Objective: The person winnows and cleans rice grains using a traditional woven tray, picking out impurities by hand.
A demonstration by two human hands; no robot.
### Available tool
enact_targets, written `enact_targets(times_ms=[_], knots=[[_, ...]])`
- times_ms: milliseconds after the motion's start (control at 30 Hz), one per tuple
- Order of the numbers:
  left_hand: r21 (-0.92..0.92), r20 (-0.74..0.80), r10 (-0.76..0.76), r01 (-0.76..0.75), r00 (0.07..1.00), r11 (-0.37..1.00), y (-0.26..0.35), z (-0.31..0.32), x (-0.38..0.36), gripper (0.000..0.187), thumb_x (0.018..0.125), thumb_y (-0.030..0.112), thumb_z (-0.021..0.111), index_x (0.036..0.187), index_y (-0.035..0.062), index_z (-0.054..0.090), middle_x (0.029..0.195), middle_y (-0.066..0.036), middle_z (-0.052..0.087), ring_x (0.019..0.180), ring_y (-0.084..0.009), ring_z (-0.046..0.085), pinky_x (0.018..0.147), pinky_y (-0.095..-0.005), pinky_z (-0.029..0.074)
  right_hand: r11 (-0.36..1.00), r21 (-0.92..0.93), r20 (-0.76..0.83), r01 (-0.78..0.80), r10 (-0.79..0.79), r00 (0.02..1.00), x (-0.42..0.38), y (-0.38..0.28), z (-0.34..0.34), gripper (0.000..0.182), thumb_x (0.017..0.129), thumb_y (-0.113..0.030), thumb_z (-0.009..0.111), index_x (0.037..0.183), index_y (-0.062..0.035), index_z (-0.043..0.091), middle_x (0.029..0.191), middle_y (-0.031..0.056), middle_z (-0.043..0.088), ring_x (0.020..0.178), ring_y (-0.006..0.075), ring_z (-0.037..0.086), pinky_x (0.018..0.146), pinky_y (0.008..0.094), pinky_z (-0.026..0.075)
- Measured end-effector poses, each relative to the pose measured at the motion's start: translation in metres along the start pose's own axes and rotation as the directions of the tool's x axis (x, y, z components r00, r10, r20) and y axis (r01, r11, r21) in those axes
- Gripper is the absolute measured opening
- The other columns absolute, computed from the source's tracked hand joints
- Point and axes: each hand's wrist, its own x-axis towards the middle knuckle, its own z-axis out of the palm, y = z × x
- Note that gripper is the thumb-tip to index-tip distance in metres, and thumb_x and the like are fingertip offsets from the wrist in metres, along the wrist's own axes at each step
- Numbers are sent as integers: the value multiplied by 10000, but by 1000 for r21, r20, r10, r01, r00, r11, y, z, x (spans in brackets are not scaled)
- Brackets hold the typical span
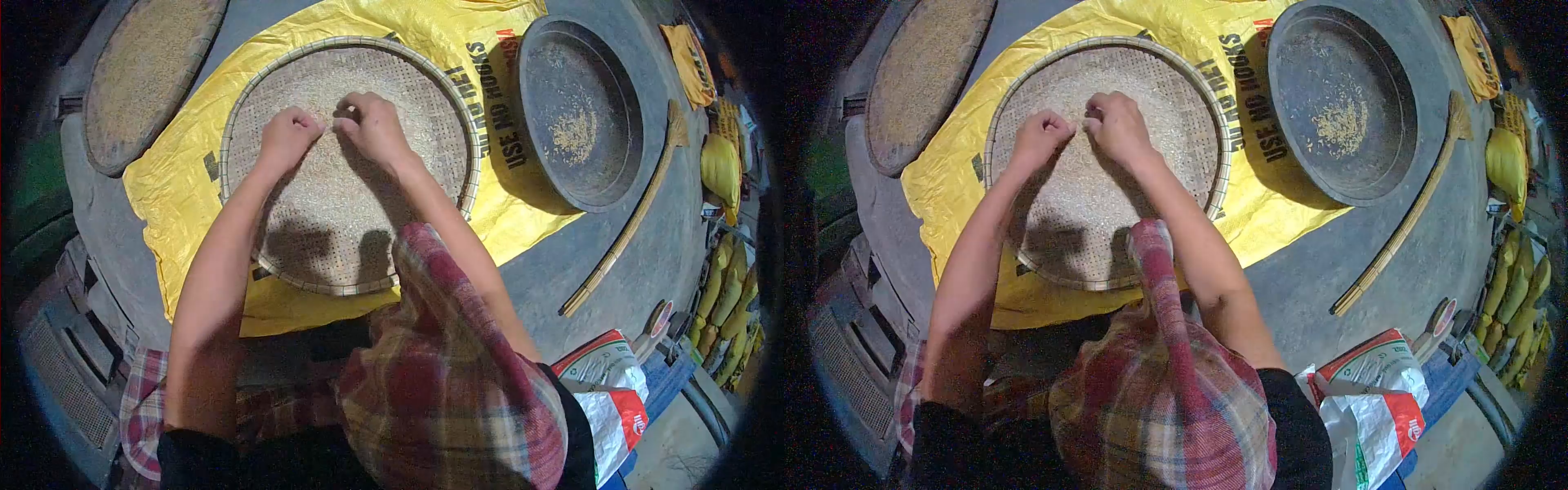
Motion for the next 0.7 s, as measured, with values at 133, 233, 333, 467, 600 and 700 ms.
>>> enact_targets(times_ms=[133, 233, 333, 467, 600, 700], knots=[[-551, 278, -130, 268, 952, 790, -2, -11, -14, 114, 755, 91, 635, 791, 7, 568, 634, -27, 559, 565, -109, 508, 521, -242, 414, 976, -217, 83, -6, 24, 996, 3, 0, 22, 118, 717, -104, 619, 759, 5, 603, 755, 201, 559, 782, 367, 568, 698, 434, 466], [-499, 176, -125, 198, 976, 844, -10, -6, -15, 81, 755, 67, 615, 786, 11, 566, 635, -22, 558, 576, -108, 508, 528, -235, 409, 999, -43, 19, -2, 3, 1000, -2, 2, 10, 110, 734, -102, 600, 764, 3, 599, 745, 191, 578, 764, 351, 585, 686, 419, 473], [-173, 51, 10, -1, 999, 985, -11, 8, -14, 91, 744, 62, 609, 804, 9, 566, 638, -20, 559, 592, -111, 521, 543, -237, 417, 947, 176, 49, -270, 265, 963, -11, -2, -10, 94, 739, -88, 586, 765, 2, 592, 733, 184, 597, 748, 332, 606, 677, 393, 479], [37, 101, 66, -70, 993, 997, 0, 7, -22, 148, 728, 90, 625, 843, 12, 573, 653, -28, 564, 599, -118, 530, 559, -264, 437, 791, 419, 185, -446, 406, 895, -14, 2, -4, 91, 746, -92, 574, 772, -7, 593, 725, 182, 611, 742, 314, 622, 682, 362, 485], [-301, 311, -74, 172, 947, 938, -16, 2, -23, 186, 726, 123, 641, 874, 25, 587, 685, -61, 585, 630, -142, 553, 602, -291, 460, 998, 38, 111, -58, 53, 992, -9, -7, 23, 80, 731, -86, 578, 773, -23, 603, 781, 187, 596, 763, 338, 604, 679, 395, 484], [-255, 233, -126, 186, 964, 949, -7, 1, -35, 178, 725, 117, 641, 871, 29, 589, 709, -64, 593, 653, -140, 559, 617, -283, 461, 989, -149, 190, -15, 43, 981, -9, -9, 32, 82, 712, -77, 582, 767, -23, 610, 839, 193, 572, 790, 374, 579, 676, 434, 474]])
